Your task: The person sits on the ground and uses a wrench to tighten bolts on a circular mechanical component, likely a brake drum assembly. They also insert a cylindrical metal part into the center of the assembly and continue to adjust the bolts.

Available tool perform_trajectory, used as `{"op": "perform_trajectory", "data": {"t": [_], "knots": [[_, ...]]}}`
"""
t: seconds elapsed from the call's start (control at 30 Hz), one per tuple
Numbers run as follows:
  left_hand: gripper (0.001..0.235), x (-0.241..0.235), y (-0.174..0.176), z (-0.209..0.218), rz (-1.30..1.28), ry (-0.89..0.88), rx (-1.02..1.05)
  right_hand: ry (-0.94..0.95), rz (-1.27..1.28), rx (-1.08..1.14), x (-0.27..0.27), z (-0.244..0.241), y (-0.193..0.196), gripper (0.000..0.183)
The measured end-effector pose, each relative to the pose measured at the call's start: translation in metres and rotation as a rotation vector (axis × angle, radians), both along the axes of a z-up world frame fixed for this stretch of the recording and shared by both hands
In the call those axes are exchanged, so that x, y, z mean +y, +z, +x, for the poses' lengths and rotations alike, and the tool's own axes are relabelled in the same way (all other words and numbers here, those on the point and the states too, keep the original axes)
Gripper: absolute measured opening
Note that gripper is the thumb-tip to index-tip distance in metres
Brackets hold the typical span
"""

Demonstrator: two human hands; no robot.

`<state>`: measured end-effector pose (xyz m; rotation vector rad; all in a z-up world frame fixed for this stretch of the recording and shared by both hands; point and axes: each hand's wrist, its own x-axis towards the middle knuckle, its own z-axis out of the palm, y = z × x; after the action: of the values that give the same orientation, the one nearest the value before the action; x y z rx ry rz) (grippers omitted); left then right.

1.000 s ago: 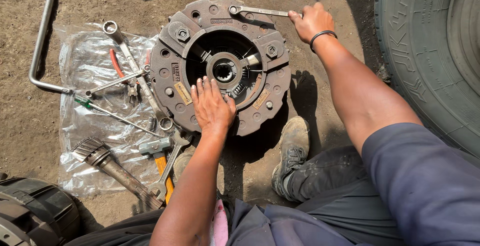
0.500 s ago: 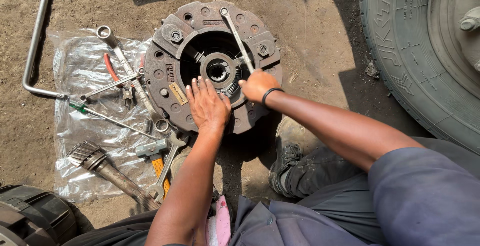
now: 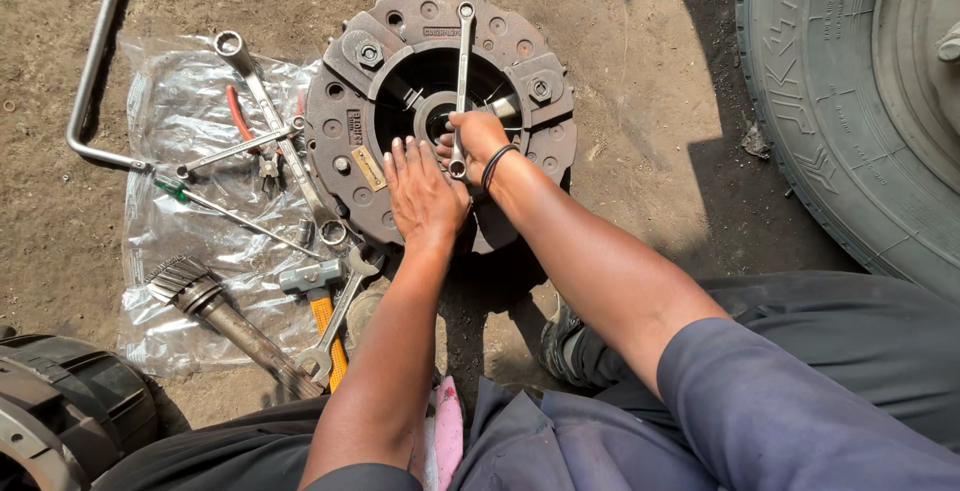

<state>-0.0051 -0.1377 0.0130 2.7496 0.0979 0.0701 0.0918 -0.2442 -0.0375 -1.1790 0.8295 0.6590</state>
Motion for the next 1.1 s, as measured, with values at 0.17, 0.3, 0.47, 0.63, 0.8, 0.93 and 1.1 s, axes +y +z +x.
{"op": "perform_trajectory", "data": {"t": [0.17,0.3,0.47,0.63,0.8,0.93,1.1], "knots": [[0.066,0.001,0.000,-0.005,-0.018,-0.001,-0.064,0.006,-0.801,-0.437,0.005,-0.015,-0.023,0.038],[0.067,0.002,0.004,-0.006,0.018,-0.016,-0.041,0.206,-1.050,-0.452,-0.051,-0.011,0.042,0.051],[0.068,0.002,0.005,-0.004,0.039,-0.027,0.021,0.616,-1.281,-0.344,-0.105,0.024,0.111,0.060],[0.064,0.002,0.006,-0.005,0.045,-0.027,0.048,0.850,-1.329,-0.333,-0.132,0.070,0.127,0.058],[0.062,0.001,0.005,-0.003,0.051,-0.027,0.059,0.964,-1.376,-0.360,-0.145,0.097,0.126,0.060],[0.061,0.001,0.005,-0.004,0.064,-0.028,0.019,0.922,-1.338,-0.263,-0.133,0.070,0.108,0.066],[0.060,0.000,0.006,-0.004,0.053,-0.022,-0.020,0.833,-1.296,-0.474,-0.136,0.052,0.089,0.055]]}}
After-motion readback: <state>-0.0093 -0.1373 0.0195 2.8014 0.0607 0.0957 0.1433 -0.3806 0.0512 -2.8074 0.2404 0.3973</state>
